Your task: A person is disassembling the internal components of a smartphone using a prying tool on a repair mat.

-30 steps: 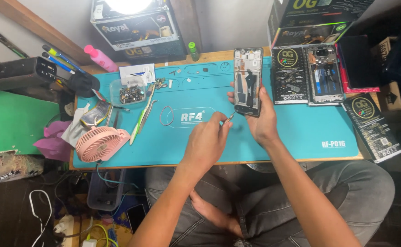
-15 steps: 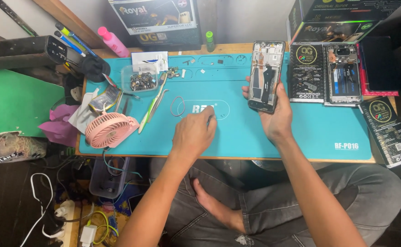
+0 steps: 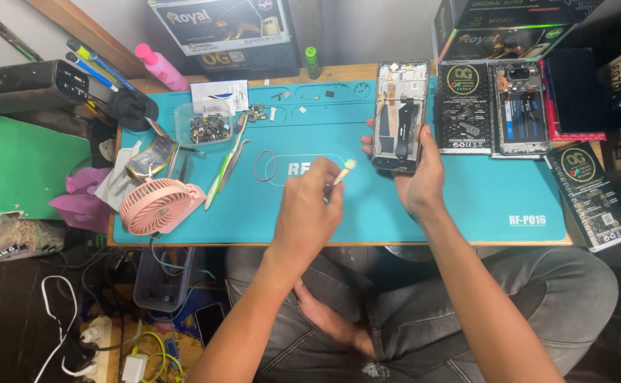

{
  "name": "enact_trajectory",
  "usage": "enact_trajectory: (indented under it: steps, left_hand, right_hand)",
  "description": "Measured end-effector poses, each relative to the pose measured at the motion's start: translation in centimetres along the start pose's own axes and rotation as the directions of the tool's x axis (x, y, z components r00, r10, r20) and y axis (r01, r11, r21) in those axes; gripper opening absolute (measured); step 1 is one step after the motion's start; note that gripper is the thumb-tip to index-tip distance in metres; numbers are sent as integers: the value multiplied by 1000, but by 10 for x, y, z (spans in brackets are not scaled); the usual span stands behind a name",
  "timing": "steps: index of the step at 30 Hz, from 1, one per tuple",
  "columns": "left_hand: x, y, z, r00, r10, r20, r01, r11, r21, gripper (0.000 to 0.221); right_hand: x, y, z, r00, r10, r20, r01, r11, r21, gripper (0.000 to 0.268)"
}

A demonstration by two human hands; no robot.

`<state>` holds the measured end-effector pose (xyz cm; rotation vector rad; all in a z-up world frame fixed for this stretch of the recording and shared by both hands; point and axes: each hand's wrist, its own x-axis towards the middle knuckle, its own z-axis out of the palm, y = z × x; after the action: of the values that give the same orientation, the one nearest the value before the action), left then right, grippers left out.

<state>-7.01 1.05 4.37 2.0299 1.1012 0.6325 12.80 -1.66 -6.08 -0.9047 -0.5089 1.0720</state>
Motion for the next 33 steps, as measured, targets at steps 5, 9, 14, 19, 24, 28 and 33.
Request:
enact_trajectory:
  steps: [5,9,14,19,24,28,33]
  left_hand:
    - [-3,9,25,997,63,-36,-60,995,74,11]
    - [-3,3,32,997,45,-54,-40,994,102,16]
    - [-5,3,28,999,17,-34,-14,995,97,18]
    - [0,1,30,999,44,-25,-40,992,116,18]
    - [1,1,33,986,167,17,-165,941,297,11]
    - [5,15,29,975,219,35,-217,908,358,18]
    - [6,10,36,973,215,87,-231,882,411,26]
  right_hand:
    - [2,0,-3,1000,-3,-5,3,1000,25,65]
    - [1,-2,-1,1000,11,-30,-9,998,65,64]
    - [-1,-7,3,999,20,-34,-19,999,49,65]
    - [-2,-6,4,999,15,-34,-13,999,51,65]
    - [-6,-6,5,1000,-21,12,21,999,-25,65]
    - [-6,-7,3,1000,-21,10,21,1000,-6,62]
    - [-4,-5,2,1000,-5,-28,6,999,32,61]
